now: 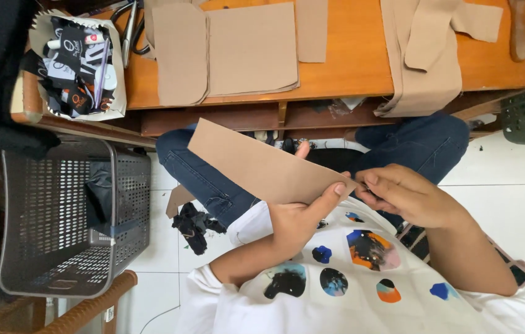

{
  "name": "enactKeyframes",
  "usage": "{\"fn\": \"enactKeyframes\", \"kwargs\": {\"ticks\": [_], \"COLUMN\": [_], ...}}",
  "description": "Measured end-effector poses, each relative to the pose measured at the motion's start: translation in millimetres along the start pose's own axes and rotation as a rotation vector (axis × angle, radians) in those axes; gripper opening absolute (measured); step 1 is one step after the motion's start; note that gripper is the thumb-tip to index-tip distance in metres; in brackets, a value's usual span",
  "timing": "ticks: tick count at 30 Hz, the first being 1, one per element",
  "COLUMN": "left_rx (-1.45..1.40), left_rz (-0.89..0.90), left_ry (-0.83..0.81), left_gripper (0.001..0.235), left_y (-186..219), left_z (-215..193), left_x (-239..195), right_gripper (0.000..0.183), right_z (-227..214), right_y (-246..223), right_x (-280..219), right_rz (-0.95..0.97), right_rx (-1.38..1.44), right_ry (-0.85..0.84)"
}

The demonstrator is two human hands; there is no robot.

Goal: The person sits cross-legged and uses a small black tool to trim the edges of a rectangular piece of beige fabric. They hold the fabric with their left hand and carefully cut along the sides with the tool in their right hand, rotating the fabric to access different edges.

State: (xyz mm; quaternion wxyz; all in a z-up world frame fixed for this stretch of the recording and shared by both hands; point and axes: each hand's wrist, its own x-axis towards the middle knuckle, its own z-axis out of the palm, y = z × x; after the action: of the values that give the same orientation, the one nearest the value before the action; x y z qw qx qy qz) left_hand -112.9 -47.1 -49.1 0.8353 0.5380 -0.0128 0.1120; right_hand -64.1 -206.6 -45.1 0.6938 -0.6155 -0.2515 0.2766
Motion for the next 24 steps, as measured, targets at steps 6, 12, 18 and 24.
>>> {"fn": "enactKeyframes", "kwargs": {"ticks": [6,12,18,24], "left_rx": [0.005,0.058,0.09,0.14], "left_rz": [0.0,0.026,0.006,0.025], "left_ry": [-0.011,-0.006,0.033,0.054], "left_gripper": [0.067,0.061,0.059,0.056], "left_y": [-1.5,1.0,-5.4,-5.3], "left_z": [-2.1,-2.4,-4.9,-3.8], "left_x": [1.4,2.7,0.3,0.9], "right_gripper": [0.045,0.044,0.044,0.045], "right_z": [-0.1,1.4,2.6,3.7], "right_y": [-0.9,1.6,3.4,2.7], "right_x": [4.5,3.2,2.9,3.1], "right_rz": [0.062,0.1,0.111,0.134], "right_rx": [-0.036,-0.011,0.002,-0.007], "right_ry": [-0.047,-0.045,-0.053,-0.051]}}
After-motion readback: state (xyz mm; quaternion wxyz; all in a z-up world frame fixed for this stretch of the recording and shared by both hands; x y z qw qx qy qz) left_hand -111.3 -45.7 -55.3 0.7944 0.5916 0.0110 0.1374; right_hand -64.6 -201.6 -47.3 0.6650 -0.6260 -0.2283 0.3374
